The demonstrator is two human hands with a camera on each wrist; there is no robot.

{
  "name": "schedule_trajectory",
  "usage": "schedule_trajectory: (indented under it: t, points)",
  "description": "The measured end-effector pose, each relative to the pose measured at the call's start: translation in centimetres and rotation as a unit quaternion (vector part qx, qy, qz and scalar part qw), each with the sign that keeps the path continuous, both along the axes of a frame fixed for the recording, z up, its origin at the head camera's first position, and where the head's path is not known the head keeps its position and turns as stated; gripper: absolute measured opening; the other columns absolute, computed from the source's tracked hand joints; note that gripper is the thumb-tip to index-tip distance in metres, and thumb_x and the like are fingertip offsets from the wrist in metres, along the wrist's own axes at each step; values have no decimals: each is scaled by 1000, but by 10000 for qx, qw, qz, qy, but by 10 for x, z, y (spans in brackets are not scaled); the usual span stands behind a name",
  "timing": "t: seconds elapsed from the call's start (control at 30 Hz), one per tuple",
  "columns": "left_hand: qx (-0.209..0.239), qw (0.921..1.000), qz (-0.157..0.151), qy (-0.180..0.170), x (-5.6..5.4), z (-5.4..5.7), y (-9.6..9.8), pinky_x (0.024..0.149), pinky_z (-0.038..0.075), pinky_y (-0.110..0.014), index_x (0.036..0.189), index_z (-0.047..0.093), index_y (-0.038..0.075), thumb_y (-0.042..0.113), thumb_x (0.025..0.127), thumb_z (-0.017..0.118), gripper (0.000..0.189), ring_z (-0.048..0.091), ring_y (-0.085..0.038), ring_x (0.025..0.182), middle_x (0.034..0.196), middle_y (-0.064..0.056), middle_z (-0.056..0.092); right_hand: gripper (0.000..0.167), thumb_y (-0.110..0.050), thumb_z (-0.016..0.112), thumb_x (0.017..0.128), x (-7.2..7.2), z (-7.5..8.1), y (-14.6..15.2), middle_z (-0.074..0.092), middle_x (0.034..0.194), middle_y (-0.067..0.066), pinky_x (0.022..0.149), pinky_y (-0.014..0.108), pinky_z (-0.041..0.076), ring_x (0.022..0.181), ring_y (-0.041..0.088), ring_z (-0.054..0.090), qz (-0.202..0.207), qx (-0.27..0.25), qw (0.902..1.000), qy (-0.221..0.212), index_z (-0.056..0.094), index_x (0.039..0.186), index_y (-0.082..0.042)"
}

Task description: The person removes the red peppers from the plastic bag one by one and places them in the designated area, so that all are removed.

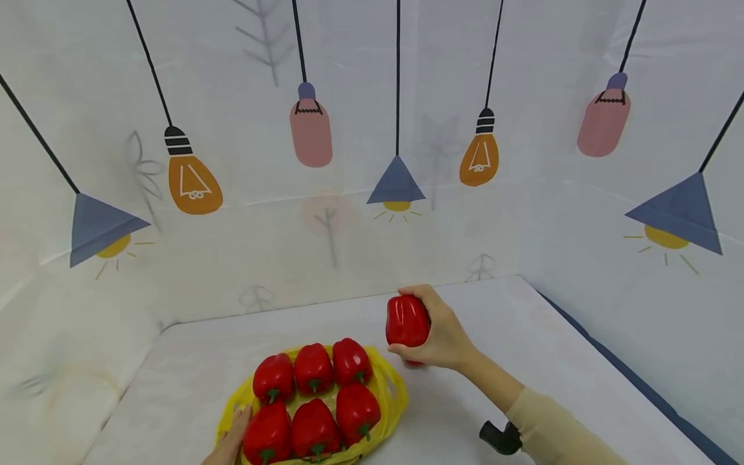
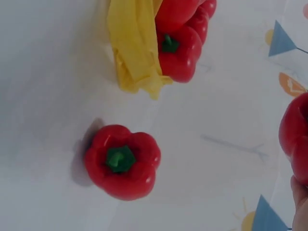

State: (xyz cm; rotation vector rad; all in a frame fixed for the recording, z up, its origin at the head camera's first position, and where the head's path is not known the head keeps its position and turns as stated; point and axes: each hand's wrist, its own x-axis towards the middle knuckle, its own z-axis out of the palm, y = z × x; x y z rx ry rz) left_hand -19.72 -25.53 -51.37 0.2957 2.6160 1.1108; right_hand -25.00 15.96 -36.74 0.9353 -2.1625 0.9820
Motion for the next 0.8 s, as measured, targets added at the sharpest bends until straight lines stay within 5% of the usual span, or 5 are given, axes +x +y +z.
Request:
schedule_trajectory:
  t: [0.1,0.13,0.37,0.53,0.8]
  points:
    - [-149,9996,197,-104,2,1,3,106,6,-70,149,13,-9,38,74,81,112,5,-45,140,151,-34,18,83,-15,91,61,1,-2,7,53,124,6,75,34,57,108,21,55,-85,28,10000,9,46,131,-8]
    - [-208,9996,184,-69,3,2,4,106,7,-70,149,12,-9,38,75,80,111,7,-49,139,150,-34,18,84,-15,91,61,2,-2,9,53,124,5,75,34,58,108,21,54,-113,27,9999,4,46,131,-8]
    - [-354,9976,505,-322,3,-1,6,107,9,-68,151,14,-2,46,67,84,120,10,-49,140,151,-31,19,85,-16,91,61,6,-3,24,52,126,2,75,34,57,111,20,53,-312,58,9995,-56,46,132,-7]
    - [-228,9995,-121,-179,-3,-1,-2,105,5,-71,147,10,-13,38,77,78,111,4,-53,137,150,-37,15,87,-17,92,60,8,-5,33,52,127,4,75,35,58,112,21,52,-397,88,9991,-112,46,133,-6]
    - [-240,9989,-365,-158,-8,-3,-7,102,6,-74,147,8,-14,42,76,77,114,1,-54,137,149,-39,14,82,-16,92,61,10,-16,44,54,123,2,73,33,57,110,22,53,-516,102,9983,-246,47,130,-9]
